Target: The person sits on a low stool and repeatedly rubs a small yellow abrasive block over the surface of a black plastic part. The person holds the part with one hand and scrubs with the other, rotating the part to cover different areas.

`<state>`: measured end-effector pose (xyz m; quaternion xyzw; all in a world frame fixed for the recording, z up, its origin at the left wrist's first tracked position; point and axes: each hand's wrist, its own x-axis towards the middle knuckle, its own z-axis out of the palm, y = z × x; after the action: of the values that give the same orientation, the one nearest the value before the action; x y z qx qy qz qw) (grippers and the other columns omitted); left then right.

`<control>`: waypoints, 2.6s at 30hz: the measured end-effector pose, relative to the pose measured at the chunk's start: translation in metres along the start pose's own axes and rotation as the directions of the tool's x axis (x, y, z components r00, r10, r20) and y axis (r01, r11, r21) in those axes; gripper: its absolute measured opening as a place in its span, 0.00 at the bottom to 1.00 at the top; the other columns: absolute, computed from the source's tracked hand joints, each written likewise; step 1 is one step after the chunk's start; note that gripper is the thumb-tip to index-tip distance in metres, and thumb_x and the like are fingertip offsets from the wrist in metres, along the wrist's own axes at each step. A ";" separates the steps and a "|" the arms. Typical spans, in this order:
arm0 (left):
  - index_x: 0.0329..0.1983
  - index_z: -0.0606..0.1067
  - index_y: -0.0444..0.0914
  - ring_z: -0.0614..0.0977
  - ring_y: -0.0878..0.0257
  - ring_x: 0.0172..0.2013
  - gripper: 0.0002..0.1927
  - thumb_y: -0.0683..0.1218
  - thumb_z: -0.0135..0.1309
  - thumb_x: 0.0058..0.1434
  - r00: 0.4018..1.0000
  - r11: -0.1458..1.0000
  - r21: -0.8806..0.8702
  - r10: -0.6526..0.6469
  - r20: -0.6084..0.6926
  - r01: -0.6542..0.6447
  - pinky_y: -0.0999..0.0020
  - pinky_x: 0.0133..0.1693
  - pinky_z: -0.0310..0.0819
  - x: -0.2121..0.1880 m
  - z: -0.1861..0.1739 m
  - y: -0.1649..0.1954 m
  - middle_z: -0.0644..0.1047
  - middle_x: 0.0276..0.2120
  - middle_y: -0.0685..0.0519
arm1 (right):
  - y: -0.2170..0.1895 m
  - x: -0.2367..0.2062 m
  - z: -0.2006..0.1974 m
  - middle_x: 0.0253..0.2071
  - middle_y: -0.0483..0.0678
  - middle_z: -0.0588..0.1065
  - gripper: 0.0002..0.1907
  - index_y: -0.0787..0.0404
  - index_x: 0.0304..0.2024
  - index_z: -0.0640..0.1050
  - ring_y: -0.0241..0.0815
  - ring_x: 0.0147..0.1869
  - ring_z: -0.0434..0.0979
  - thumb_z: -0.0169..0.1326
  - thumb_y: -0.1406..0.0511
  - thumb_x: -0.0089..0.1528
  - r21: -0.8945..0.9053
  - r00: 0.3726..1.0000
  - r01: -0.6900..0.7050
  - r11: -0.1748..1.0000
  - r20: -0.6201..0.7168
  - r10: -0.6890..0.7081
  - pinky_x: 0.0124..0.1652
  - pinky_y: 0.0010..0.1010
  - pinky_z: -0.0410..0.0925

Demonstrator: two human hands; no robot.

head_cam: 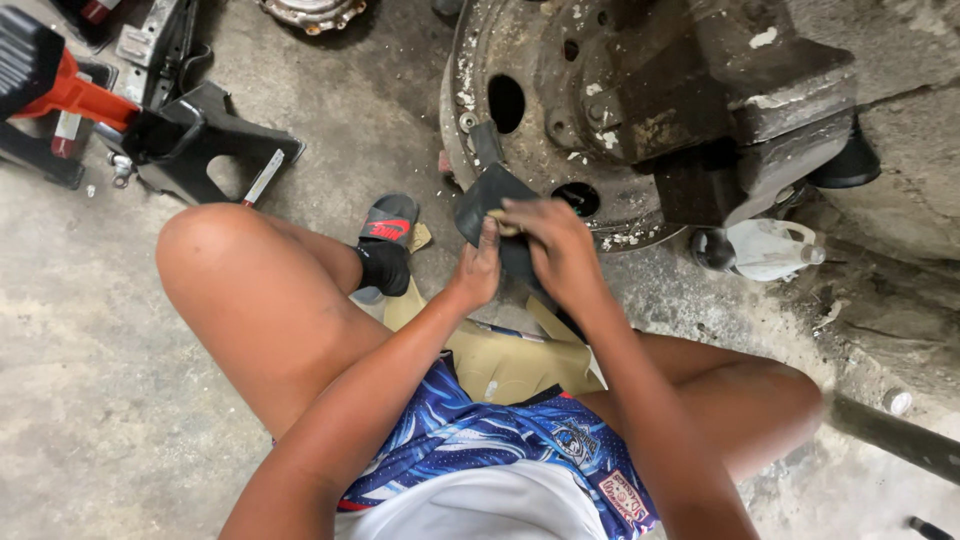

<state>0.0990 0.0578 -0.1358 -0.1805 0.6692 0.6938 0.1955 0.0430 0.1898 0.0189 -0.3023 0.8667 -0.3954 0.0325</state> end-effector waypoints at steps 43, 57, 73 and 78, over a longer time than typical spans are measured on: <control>0.51 0.76 0.26 0.78 0.61 0.45 0.26 0.57 0.49 0.72 0.961 0.950 -0.259 0.106 -0.256 -0.173 0.65 0.50 0.73 0.045 0.019 0.074 0.80 0.47 0.46 | 0.028 -0.080 0.012 0.66 0.57 0.73 0.24 0.64 0.60 0.77 0.57 0.75 0.69 0.49 0.79 0.63 -0.172 0.854 -0.283 0.944 -0.492 0.166 0.72 0.51 0.58; 0.60 0.69 0.37 0.82 0.60 0.47 0.28 0.61 0.45 0.68 1.000 0.863 -0.505 -0.011 0.013 0.016 0.60 0.46 0.83 0.032 0.002 0.092 0.77 0.51 0.49 | 0.022 -0.077 0.006 0.68 0.54 0.71 0.33 0.61 0.63 0.77 0.54 0.77 0.64 0.49 0.81 0.54 -0.331 0.946 -0.211 0.920 -0.308 0.106 0.73 0.57 0.49; 0.55 0.69 0.36 0.84 0.57 0.41 0.23 0.58 0.47 0.68 0.999 0.812 -0.583 -0.002 -0.046 -0.025 0.58 0.38 0.83 0.037 -0.007 0.082 0.77 0.47 0.48 | 0.033 -0.092 0.038 0.67 0.64 0.70 0.23 0.68 0.65 0.72 0.56 0.75 0.67 0.42 0.81 0.68 0.150 0.696 -0.268 0.952 -0.654 0.298 0.72 0.38 0.60; 0.58 0.67 0.36 0.82 0.55 0.41 0.22 0.57 0.47 0.72 0.997 0.818 -0.573 0.077 0.025 -0.049 0.57 0.36 0.81 0.031 -0.008 0.086 0.76 0.47 0.46 | 0.044 -0.084 0.051 0.67 0.64 0.71 0.24 0.69 0.66 0.69 0.56 0.75 0.68 0.38 0.80 0.68 0.182 0.595 -0.249 0.951 -0.746 0.299 0.72 0.37 0.60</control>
<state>0.0281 0.0484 -0.0785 -0.1922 0.4316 0.8725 0.1248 0.1045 0.2243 -0.0619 0.0315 0.8223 -0.5012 -0.2678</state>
